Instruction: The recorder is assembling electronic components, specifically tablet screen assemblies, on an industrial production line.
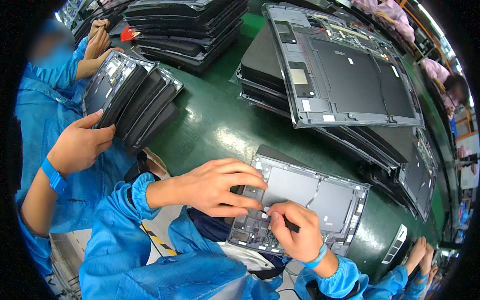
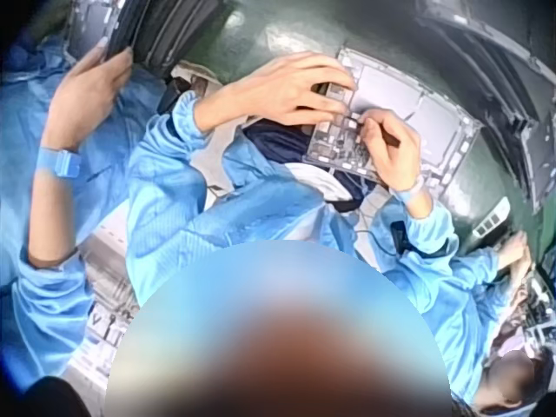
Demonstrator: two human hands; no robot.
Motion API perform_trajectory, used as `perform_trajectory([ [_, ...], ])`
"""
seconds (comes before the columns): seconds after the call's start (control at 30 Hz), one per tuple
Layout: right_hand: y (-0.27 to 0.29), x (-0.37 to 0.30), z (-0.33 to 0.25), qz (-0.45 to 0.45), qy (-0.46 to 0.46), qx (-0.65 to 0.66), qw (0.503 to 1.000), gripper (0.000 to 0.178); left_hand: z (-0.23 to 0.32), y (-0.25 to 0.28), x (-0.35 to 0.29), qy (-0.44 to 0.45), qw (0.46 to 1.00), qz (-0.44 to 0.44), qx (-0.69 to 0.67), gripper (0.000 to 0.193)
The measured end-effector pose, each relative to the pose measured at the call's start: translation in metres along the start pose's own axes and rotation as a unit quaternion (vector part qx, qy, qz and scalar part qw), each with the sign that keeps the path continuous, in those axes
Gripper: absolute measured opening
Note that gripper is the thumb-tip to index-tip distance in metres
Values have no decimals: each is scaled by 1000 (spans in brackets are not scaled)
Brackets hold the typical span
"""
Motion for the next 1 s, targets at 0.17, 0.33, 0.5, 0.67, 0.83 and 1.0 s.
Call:
perform_trajectory([
  [0.17, -1, 1, -1, -9, -13, -41, 999, 5, -3, 0, -1, 11, 1000, 10, -17, 20],
  [0.33, -5, 0, -12, -23, 46, -38, 998, 5, 0, 1, -1, -5, 1000, 9, -6, 20],
  [0.5, 1, -2, 0, 3, -5, -23, 1000, 5, 4, 0, 0, -34, 999, -1, 38, 22],
  [0.67, -7, -1, -17, -12, 96, -95, 991, 11, 7, -2, -1, -61, 996, -6, 66, 31],
  [0.83, -11, -4, -23, -26, 132, -110, 985, 13, 8, -1, 0, -57, 996, -9, 69, 29],
  [1.0, -12, -5, -21, -50, 139, -101, 984, 13, 11, -3, -3, -48, 997, -2, 59, 33],
])
Point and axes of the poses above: each hand's wrist, its own x-axis towards the middle knuckle, its own y-axis out of the back of the hand, z = x × y, the point moved 9 cm from there along x, towards the middle knuckle, and after that the axes turned 11 degrees about -y, right-handed, at the moved point
